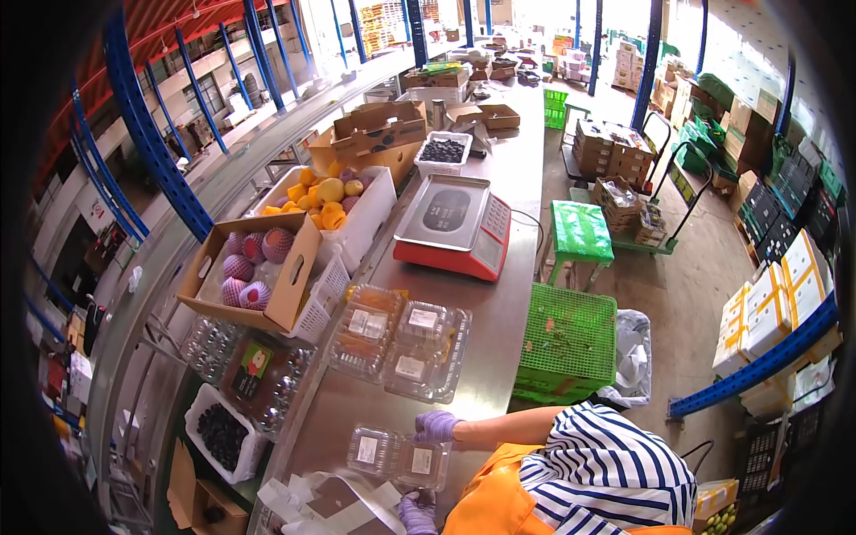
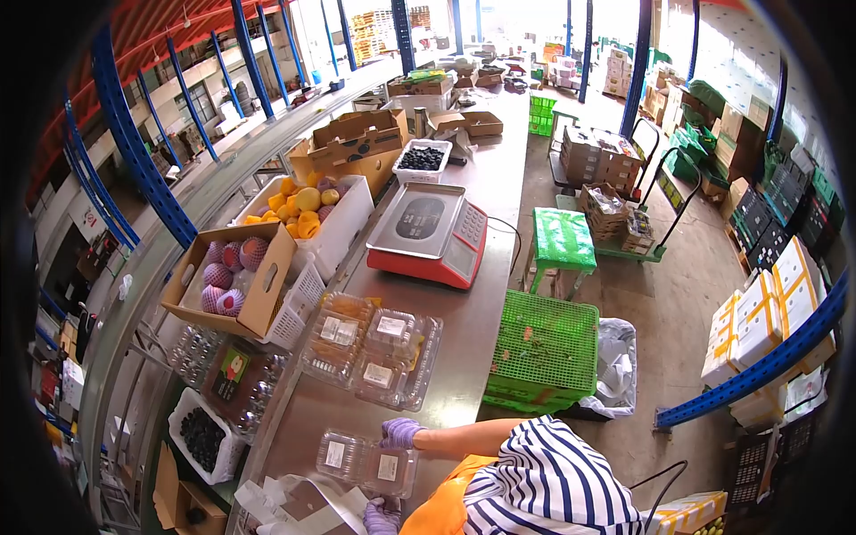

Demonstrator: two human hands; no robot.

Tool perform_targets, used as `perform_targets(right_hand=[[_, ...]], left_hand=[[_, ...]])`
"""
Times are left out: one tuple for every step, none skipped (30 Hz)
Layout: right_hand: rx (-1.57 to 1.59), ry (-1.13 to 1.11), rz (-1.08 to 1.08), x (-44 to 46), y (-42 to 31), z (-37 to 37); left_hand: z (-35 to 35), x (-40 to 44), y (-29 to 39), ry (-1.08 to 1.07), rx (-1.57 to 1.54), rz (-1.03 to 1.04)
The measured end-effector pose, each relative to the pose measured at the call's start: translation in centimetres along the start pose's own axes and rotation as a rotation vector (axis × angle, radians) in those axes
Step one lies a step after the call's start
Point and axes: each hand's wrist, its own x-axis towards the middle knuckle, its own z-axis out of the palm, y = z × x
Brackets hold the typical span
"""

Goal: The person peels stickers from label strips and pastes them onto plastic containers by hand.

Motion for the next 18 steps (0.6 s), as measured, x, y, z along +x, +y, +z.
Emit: perform_targets(right_hand=[[-0.008,0.007,-0.024,0.2,0.3,0.2],[-0.016,0.014,-0.047,0.1,0.5,0.2],[-0.024,0.021,-0.07,0.2,0.6,0.2],[-0.01,0.008,-0.065,0.2,0.7,0.2],[0.004,-0.007,-0.06,0.1,0.5,0.0],[0.018,-0.021,-0.056,0.0,0.3,-0.3],[0.02,-0.025,-0.044,-0.1,0.2,-0.5],[0.022,-0.028,-0.031,-0.2,0.2,-0.7],[0.025,-0.034,-0.019,-0.3,0.2,-0.9],[0.066,-0.109,0.036,-0.1,0.2,-1.2],[0.107,-0.185,0.092,0.2,0.3,-1.4],[0.148,-0.262,0.148,0.3,0.3,-1.3],[0.159,-0.297,0.121,0.2,0.3,-1.2],[0.173,-0.334,0.094,-0.1,0.0,-1.0],[0.184,-0.369,0.066,-0.3,0.0,-0.9],[0.23,-0.32,0.038,-0.3,0.2,-0.8],[0.279,-0.273,0.011,-0.2,0.7,-0.3],[0.326,-0.235,-0.015,-0.1,1.4,0.4]], left_hand=[[-0.1,0.1,0.1,0.023,0.0,-0.019],[0.3,-0.4,0.2,0.016,0.022,-0.01],[0.6,-0.9,0.3,0.008,0.045,-0.001],[0.9,-1.3,0.4,0.001,0.069,0.006],[1.6,-2.1,0.5,-0.003,0.065,0.002],[2.4,-2.8,0.7,-0.008,0.06,0.0],[2.8,-3.2,1.0,-0.013,0.058,-0.002],[2.6,-3.2,1.1,-0.026,0.05,0.009],[2.3,-3.3,1.1,-0.036,0.041,0.019],[2.1,-3.4,1.1,-0.046,0.031,0.03],[3.3,-5.0,1.4,-0.073,0.062,0.05],[4.6,-6.7,1.6,-0.1,0.093,0.07],[5.8,-7.9,1.8,-0.128,0.123,0.089],[6.1,-8.0,1.7,-0.105,0.147,0.107],[6.3,-7.8,1.7,-0.085,0.17,0.126],[6.7,-7.6,1.6,-0.067,0.193,0.145],[7.1,-7.0,1.7,-0.072,0.173,0.104],[7.5,-6.4,1.8,-0.069,0.149,0.063]])
